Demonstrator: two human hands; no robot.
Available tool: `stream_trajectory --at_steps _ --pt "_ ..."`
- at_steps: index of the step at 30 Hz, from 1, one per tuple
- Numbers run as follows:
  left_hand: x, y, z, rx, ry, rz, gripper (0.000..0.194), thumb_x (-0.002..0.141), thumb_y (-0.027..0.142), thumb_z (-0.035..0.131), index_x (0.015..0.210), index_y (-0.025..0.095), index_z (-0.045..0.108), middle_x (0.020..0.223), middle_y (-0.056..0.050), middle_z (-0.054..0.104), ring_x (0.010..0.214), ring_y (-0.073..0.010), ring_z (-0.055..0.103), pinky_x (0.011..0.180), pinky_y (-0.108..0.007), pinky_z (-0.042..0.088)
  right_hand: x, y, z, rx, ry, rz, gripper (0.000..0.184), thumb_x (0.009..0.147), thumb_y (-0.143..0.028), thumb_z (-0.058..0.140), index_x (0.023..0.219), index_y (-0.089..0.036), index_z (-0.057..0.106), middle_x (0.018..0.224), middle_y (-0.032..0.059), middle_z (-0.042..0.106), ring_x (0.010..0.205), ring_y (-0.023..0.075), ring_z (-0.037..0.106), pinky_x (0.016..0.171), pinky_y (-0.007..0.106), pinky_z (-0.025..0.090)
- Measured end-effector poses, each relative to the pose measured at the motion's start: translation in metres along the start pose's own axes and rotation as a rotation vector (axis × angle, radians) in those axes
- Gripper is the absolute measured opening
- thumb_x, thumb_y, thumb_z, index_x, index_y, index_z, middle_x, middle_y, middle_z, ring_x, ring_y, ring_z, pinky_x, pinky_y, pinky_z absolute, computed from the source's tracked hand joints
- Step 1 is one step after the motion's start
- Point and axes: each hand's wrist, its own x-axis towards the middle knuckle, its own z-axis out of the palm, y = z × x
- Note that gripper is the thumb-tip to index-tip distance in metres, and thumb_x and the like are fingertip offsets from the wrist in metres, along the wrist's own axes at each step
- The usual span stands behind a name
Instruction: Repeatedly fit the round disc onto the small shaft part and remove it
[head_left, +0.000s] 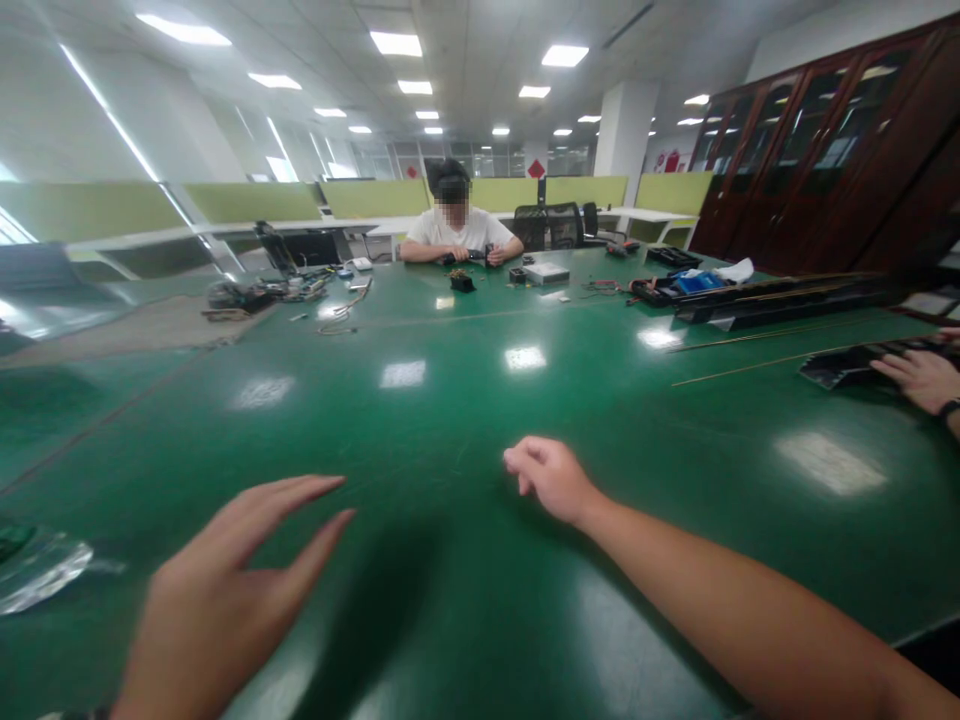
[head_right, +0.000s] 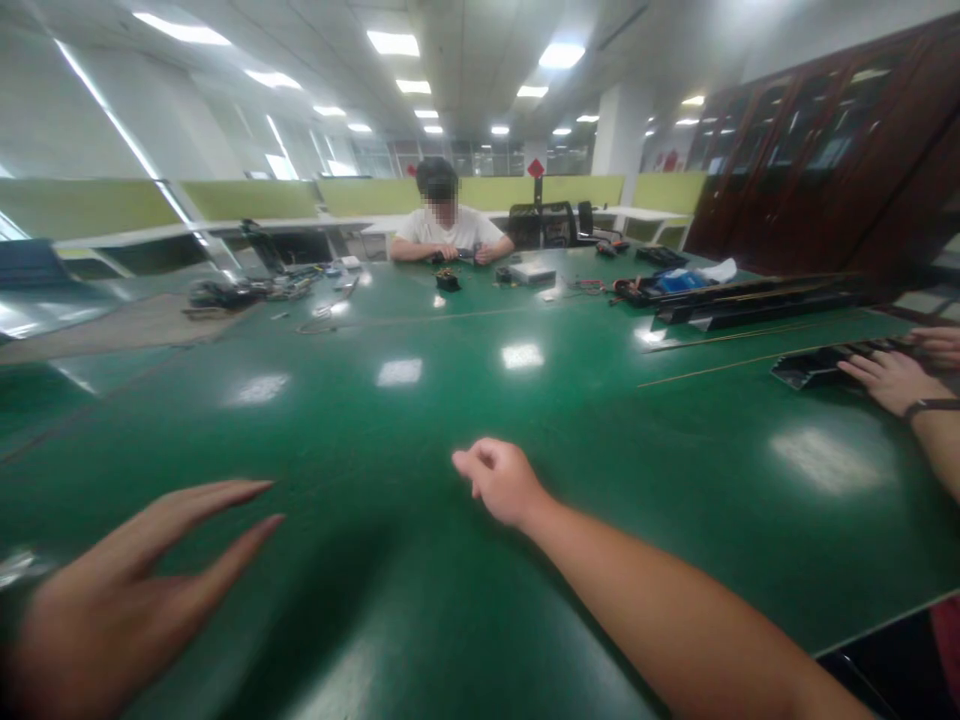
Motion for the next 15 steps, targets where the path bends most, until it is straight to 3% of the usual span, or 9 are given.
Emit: stream_trajectory --at_steps 2,4,6,8,11,15 --pt "0.016 0.03 0.033 -0.159 -0.222 0.125 0.038 0.086 0.036 0.064 0.124 0.03 0.057 0.115 -0.001 0.066 0.1 -0.0192 0.065 0.092 -0.034 0.056 -0.003 -0.002 0.001 -0.061 -0.017 -0.055 0.028 0.084 -0.042 0.064 0.073 -0.017 0.061 0.059 -0.0023 0.056 0.054 0.0118 0.051 0.056 0.024 0.039" --pt "0.03 0.061 0.065 -0.234 -0.386 0.242 0.051 0.079 0.022 0.069 0.128 0.027 0.055 0.123 -0.004 0.063 0.11 -0.0216 0.061 0.098 -0.035 0.052 -0.005 -0.003 0.001 -0.123 -0.019 -0.148 0.024 0.08 -0.037 0.068 0.07 -0.016 0.06 0.064 -0.0019 0.056 0.059 0.0118 0.051 0.057 0.024 0.037" --pt "0.039 0.084 0.09 -0.26 -0.481 0.319 0.047 0.077 0.008 0.062 0.121 0.025 0.059 0.117 -0.004 0.064 0.106 -0.0212 0.062 0.093 -0.034 0.053 -0.006 -0.001 0.001 -0.149 -0.018 -0.22 0.021 0.079 -0.03 0.068 0.066 -0.016 0.058 0.066 -0.0023 0.054 0.062 0.0115 0.048 0.058 0.023 0.037" --pt "0.042 0.094 0.104 -0.265 -0.5 0.328 0.04 0.075 0.001 0.053 0.107 0.022 0.064 0.106 -0.004 0.065 0.095 -0.0195 0.063 0.083 -0.031 0.053 -0.006 -0.001 0.001 -0.139 -0.013 -0.222 0.023 0.078 -0.026 0.067 0.062 -0.016 0.054 0.063 -0.0035 0.05 0.061 0.0107 0.045 0.058 0.023 0.036" --pt "0.042 0.087 0.105 -0.314 -0.459 0.276 0.031 0.078 0.002 0.049 0.095 0.021 0.066 0.096 -0.003 0.065 0.085 -0.0166 0.062 0.076 -0.027 0.05 -0.008 -0.004 0.002 -0.127 -0.015 -0.2 0.022 0.077 -0.03 0.072 0.067 -0.016 0.059 0.063 -0.0038 0.052 0.06 0.0103 0.046 0.056 0.023 0.036" --pt "0.035 0.053 0.076 -0.338 -0.392 0.21 0.018 0.092 0.024 0.052 0.098 0.024 0.069 0.099 -0.002 0.068 0.089 -0.0157 0.064 0.08 -0.026 0.051 -0.009 -0.012 0.003 -0.128 0.025 -0.282 0.017 0.08 -0.031 0.071 0.088 -0.017 0.072 0.097 0.0036 0.065 0.074 0.0125 0.057 0.063 0.024 0.043"
